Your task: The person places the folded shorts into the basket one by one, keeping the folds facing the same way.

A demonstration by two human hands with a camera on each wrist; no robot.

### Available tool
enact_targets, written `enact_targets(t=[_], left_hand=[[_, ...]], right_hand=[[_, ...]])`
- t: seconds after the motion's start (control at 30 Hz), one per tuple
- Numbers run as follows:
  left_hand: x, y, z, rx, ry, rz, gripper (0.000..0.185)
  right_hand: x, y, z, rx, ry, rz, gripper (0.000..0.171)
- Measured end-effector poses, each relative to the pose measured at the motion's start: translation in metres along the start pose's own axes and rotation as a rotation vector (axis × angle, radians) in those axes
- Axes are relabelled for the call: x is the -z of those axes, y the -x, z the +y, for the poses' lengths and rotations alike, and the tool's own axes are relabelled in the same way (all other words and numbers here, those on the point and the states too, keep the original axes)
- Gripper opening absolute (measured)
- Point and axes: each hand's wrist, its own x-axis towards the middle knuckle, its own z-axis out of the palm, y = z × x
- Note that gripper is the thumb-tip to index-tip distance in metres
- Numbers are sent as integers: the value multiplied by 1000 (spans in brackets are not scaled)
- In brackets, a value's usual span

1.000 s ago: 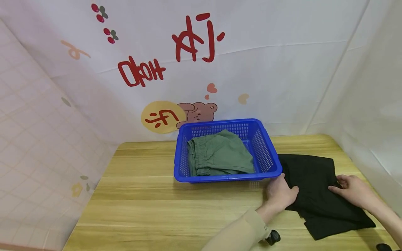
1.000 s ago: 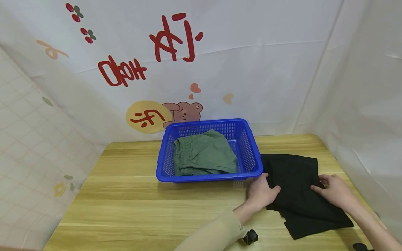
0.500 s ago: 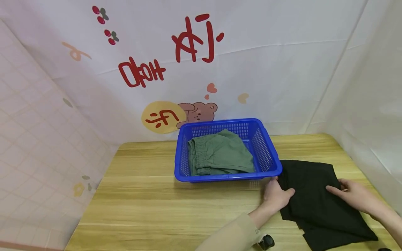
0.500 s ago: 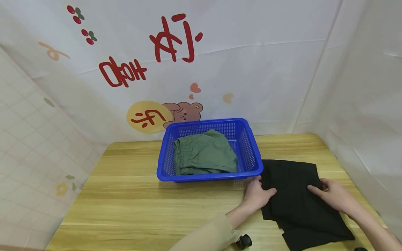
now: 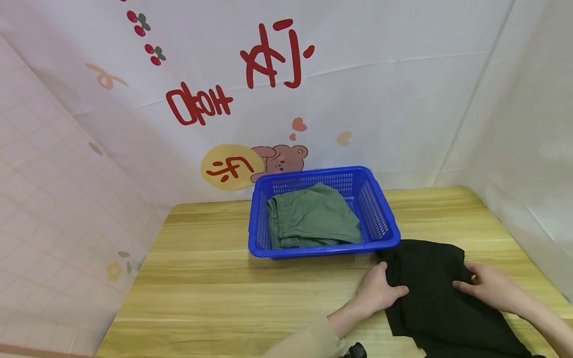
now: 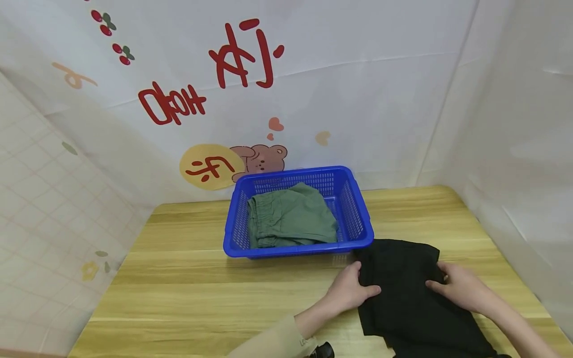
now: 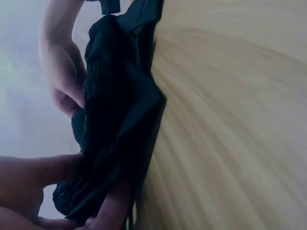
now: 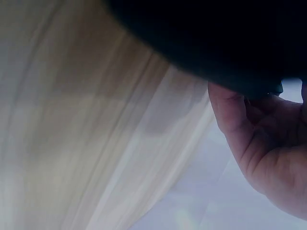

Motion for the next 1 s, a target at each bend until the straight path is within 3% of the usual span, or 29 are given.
enact_targets(t=[0.27, 0.4, 0.57, 0.7, 0.9, 1.0], left_hand=[[25, 11, -21, -55, -71, -25, 71], [41, 17, -36, -83, -69, -46, 69], [66, 23, -61, -105, -46, -64, 70], [88, 29, -79, -111, -15, -74, 65], [117, 38, -105, -109, 60, -92, 51], [129, 45, -115, -98, 76, -102, 50]], right_hand=[[-18, -1, -30, 26, 8, 44, 28], [-27, -4, -46, 55, -21, 19, 29], [-45, -11, -64, 121, -67, 7, 29], [-68, -21, -73, 215, -73, 101, 34], [-98, -38, -90, 287, -35, 171, 39], [-102, -43, -110, 270, -41, 108, 37]])
